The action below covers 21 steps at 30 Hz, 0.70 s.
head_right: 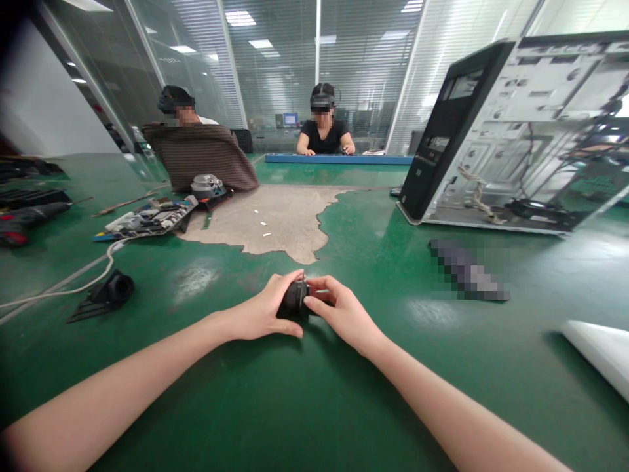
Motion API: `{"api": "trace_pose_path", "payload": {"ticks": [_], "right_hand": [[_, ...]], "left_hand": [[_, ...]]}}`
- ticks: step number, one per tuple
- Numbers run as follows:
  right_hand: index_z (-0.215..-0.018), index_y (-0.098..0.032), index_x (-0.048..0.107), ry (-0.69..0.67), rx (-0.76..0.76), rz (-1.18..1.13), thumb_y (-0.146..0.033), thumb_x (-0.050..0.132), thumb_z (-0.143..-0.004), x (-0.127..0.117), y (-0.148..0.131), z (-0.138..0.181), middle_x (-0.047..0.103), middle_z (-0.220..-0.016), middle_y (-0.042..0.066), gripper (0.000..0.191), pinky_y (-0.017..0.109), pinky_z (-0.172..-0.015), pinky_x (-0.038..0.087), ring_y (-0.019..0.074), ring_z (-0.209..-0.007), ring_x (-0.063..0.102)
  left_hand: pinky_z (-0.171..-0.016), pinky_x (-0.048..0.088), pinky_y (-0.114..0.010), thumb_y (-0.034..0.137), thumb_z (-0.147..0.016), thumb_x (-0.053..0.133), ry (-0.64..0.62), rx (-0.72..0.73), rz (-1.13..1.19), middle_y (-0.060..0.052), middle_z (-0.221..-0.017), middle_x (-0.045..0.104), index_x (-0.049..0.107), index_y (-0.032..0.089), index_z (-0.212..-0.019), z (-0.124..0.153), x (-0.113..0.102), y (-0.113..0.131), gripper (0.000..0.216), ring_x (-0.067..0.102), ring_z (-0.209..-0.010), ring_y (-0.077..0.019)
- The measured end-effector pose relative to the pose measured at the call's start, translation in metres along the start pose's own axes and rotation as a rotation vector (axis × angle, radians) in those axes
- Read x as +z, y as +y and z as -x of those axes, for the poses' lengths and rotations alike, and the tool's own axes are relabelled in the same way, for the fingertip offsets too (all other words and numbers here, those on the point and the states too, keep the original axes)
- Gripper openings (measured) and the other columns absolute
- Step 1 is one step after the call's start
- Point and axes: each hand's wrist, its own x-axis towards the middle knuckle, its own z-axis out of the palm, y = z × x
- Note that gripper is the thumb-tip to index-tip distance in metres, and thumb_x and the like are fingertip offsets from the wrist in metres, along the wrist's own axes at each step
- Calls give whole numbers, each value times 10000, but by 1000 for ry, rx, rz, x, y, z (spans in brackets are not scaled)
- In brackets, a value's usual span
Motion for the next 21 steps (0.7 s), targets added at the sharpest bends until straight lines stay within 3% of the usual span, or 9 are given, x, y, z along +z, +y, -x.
{"api": "trace_pose_path", "payload": {"ticks": [4, 8, 14, 21], "right_hand": [[-1006, -182, 528, 12, -13, 24, -267, 564, -757, 0, -1, 0, 610, -1016, 61, 265, 354, -823, 468, 184, -912, 593], [-1005, -192, 539, 24, -48, 13, -300, 538, -779, 0, -3, 0, 621, -986, 53, 251, 350, -827, 461, 180, -903, 591], [-981, -219, 544, 35, -128, 4, -280, 578, -749, 1, -4, 2, 609, -971, 29, 242, 342, -823, 468, 174, -911, 582], [-951, -232, 531, 33, -165, -49, -259, 594, -732, 4, -6, 6, 557, -968, 23, 229, 331, -825, 476, 172, -953, 547]], "left_hand": [[-937, 291, -464, 420, -646, 660, 34, -1, -82, -113, -1208, 425, 288, 217, -1268, 0, 0, 1, 752, 379, -1115, -280], [-934, 321, -417, 420, -702, 600, 82, 29, -7, -126, -1268, 380, 209, 186, -1283, 1, 2, 5, 738, 399, -1129, -258], [-827, 397, -371, 339, -663, 619, 163, 41, -10, -104, -1149, 463, 203, 184, -1257, 4, 6, 11, 742, 498, -991, -240], [-892, 300, -388, 275, -666, 604, 257, 112, -110, -61, -1183, 461, 232, 246, -1215, 4, 7, 14, 663, 469, -1033, -233]]}}
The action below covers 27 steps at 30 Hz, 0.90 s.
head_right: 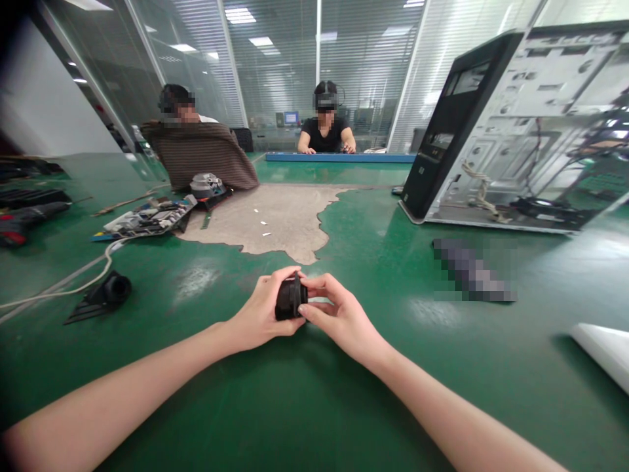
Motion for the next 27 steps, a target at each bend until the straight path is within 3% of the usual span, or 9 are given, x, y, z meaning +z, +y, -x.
{"api": "trace_pose_path", "payload": {"ticks": [4, 9, 16, 22, 27], "right_hand": [[-883, -222, 522, 36, -19, 21, -277, 574, -758, 2, 0, 1, 557, -905, 14, 146, 313, -791, 482, 155, -878, 559], [-1024, -231, 468, -12, -15, 58, -264, 524, -800, 3, 0, 4, 543, -983, 33, 233, 318, -811, 486, 154, -913, 551], [-1060, -257, 473, -54, -162, 193, -218, 534, -789, 1, 0, 6, 497, -1049, 33, 279, 351, -871, 471, 173, -995, 521], [-927, -232, 495, -5, -119, 129, -289, 524, -804, 3, -1, 6, 523, -944, 20, 139, 322, -807, 496, 155, -891, 551], [-1038, -240, 444, -25, -90, 175, -263, 491, -821, 5, -3, 8, 512, -996, 37, 222, 340, -798, 501, 160, -901, 545]], "left_hand": [[-892, 280, -381, 256, -641, 605, 7, 57, -71, -64, -1211, 448, 222, 254, -1222, 1, 1, -2, 695, 447, -1072, -248], [-878, 294, -377, 248, -626, 595, 27, 83, -112, -69, -1180, 468, 226, 235, -1219, 2, 1, -3, 698, 460, -1049, -250], [-845, 325, -374, 248, -630, 581, 41, 45, -86, -68, -1154, 479, 257, 225, -1198, 1, 0, -2, 654, 485, -995, -240], [-869, 300, -393, 235, -611, 582, 24, 118, -130, -76, -1176, 477, 233, 227, -1208, 2, 2, -3, 692, 465, -1048, -262], [-835, 339, -377, 256, -616, 588, 29, 120, -136, -81, -1149, 491, 246, 207, -1200, 3, 1, -3, 678, 491, -999, -251]]}}
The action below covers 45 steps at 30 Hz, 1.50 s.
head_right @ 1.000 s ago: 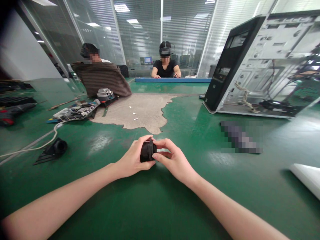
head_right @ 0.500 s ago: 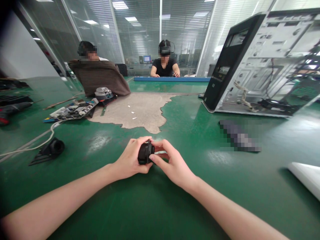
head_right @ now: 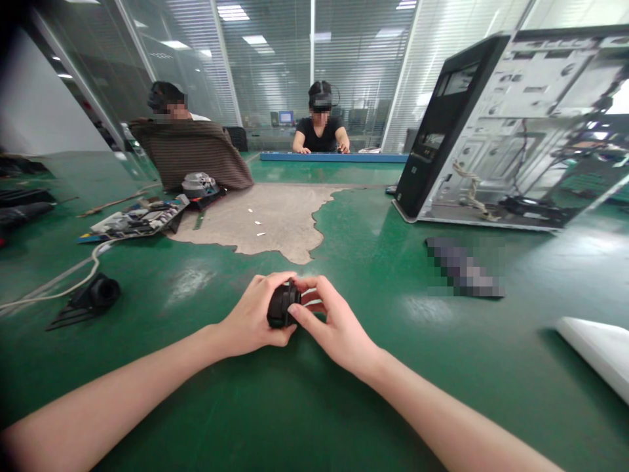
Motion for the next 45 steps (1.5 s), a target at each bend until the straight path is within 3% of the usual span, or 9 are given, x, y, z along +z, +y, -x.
{"api": "trace_pose_path", "payload": {"ticks": [5, 10, 14, 19, 26, 30, 35, 41, 45], "right_hand": [[-1048, -253, 473, -5, -131, 81, -214, 516, -802, -1, 0, 0, 449, -1073, 45, 252, 347, -871, 470, 181, -1027, 479], [-982, -240, 482, 27, -54, -27, -261, 495, -824, 1, 1, -1, 503, -979, 26, 159, 326, -841, 479, 159, -947, 527], [-1050, -231, 435, -13, 24, -28, -257, 472, -837, 1, 0, 0, 520, -1000, 43, 218, 342, -808, 490, 159, -895, 553], [-1097, -245, 429, -31, -117, 71, -195, 516, -797, 0, 2, 2, 488, -1043, 45, 315, 377, -866, 469, 175, -961, 524], [-968, -241, 461, 27, -84, 36, -248, 485, -828, 2, 2, 0, 494, -940, 16, 142, 326, -793, 495, 148, -880, 549], [-1074, -235, 395, -31, -3, 52, -242, 449, -845, 1, 0, 0, 513, -963, 36, 236, 338, -751, 504, 151, -835, 563], [-1141, -242, 364, -90, -111, 130, -178, 469, -817, -1, -1, 3, 478, -1013, 51, 346, 376, -843, 465, 166, -921, 531], [-876, -207, 456, -101, -153, 247, -208, 426, -845, 2, -5, 4, 432, -991, 56, 43, 328, -794, 450, 160, -907, 480], [-756, -197, 393, -100, -136, 302, -229, 406, -853, 3, -6, 5, 452, -887, 41, 103, 307, -712, 432, 144, -783, 468]], "left_hand": [[-850, 349, -374, 243, -625, 584, 12, -56, 60, -76, -1150, 486, 250, 206, -1200, -1, -2, 2, 666, 494, -998, -236], [-840, 345, -375, 252, -622, 595, 10, -17, 15, -74, -1158, 486, 249, 213, -1199, -1, -2, 0, 675, 485, -1015, -249], [-853, 328, -379, 250, -619, 596, 23, 15, 1, -78, -1163, 484, 247, 204, -1202, 0, 0, -2, 682, 481, -1021, -249], [-831, 350, -368, 226, -602, 592, 26, -46, 45, -68, -1138, 492, 262, 203, -1195, -1, -1, 0, 679, 500, -972, -233], [-838, 337, -383, 246, -618, 593, 15, 20, -1, -79, -1154, 487, 252, 200, -1198, -1, 0, -2, 674, 485, -1017, -243], [-841, 337, -390, 240, -616, 590, 25, 10, -1, -84, -1148, 489, 252, 201, -1201, 0, 1, -3, 676, 487, -1010, -247], [-830, 358, -384, 214, -586, 604, 20, -89, 102, -69, -1126, 492, 275, 210, -1187, -2, -1, -1, 685, 500, -962, -233], [-838, 356, -389, 254, -588, 646, 33, -149, 167, -68, -1129, 487, 254, 212, -1201, -3, -3, -3, 728, 497, -949, -222], [-838, 356, -396, 264, -586, 652, 25, -145, 152, -75, -1139, 486, 256, 214, -1202, -3, -3, -3, 734, 499, -949, -232]]}}
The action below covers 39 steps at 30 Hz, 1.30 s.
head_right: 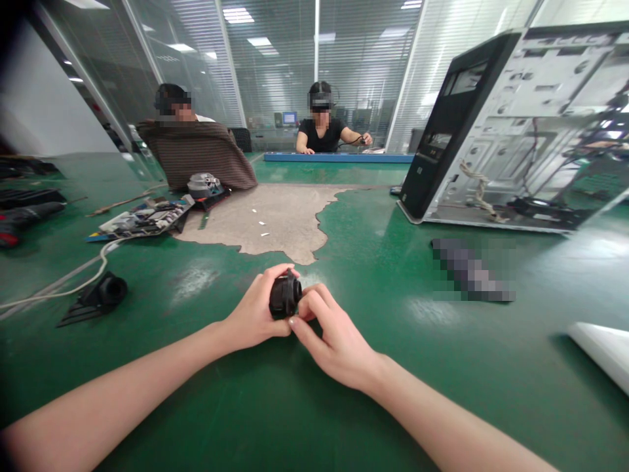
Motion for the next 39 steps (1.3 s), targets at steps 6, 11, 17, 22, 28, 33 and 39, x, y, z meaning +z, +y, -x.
{"api": "trace_pose_path", "payload": {"ticks": [6, 11, 17, 22, 28, 33, 39], "right_hand": [[-756, -205, 346, 119, 167, -95, -382, 368, -866, 3, 3, -1, 475, -788, 14, 209, 285, -625, 415, 135, -683, 475], [-926, -199, 385, 83, 258, -237, -411, 287, -888, 5, 4, -4, 469, -691, -19, 237, 260, -588, 416, 115, -602, 473], [-1020, -215, 388, 58, 199, -317, -327, 398, -867, 3, 1, -3, 518, -905, 25, 190, 274, -702, 451, 128, -760, 518], [-982, -227, 404, 94, 144, -369, -298, 423, -856, 2, 0, -4, 493, -934, 17, 146, 275, -764, 443, 132, -842, 513], [-942, -214, 390, 135, 233, -279, -339, 348, -883, 6, 3, -6, 483, -742, -10, 145, 253, -609, 448, 116, -644, 492], [-1067, -228, 368, 65, 168, -246, -295, 383, -873, 4, 0, -2, 526, -888, 23, 206, 306, -722, 461, 138, -768, 530], [-1060, -232, 372, 171, 159, -315, -333, 374, -875, 6, 1, -4, 501, -990, 39, 212, 292, -781, 455, 150, -920, 515]], "left_hand": [[-835, 346, -388, 252, -619, 598, 13, 77, -91, -79, -1127, 495, 269, 202, -1195, 1, 2, 2, 665, 498, -982, -239], [-848, 327, -391, 231, -602, 579, -29, 196, -168, -88, -1151, 491, 253, 196, -1203, 3, 5, 0, 685, 480, -1037, -247], [-834, 331, -382, 240, -613, 569, -8, 193, -164, -89, -1155, 487, 236, 202, -1207, 3, 6, 0, 682, 483, -1032, -247], [-838, 323, -380, 240, -609, 578, -26, 192, -160, -88, -1159, 483, 221, 207, -1214, 3, 5, 2, 702, 481, -1032, -249], [-851, 313, -397, 244, -621, 576, -72, 213, -175, -97, -1174, 481, 225, 205, -1216, 3, 4, 3, 692, 474, -1049, -262], [-838, 326, -385, 244, -607, 584, -28, 167, -182, -94, -1162, 487, 237, 197, -1205, 3, 5, 2, 693, 478, -1037, -251], [-830, 328, -377, 239, -617, 578, -2, 175, -194, -96, -1160, 489, 234, 193, -1206, 3, 6, 3, 683, 478, -1040, -244]]}}
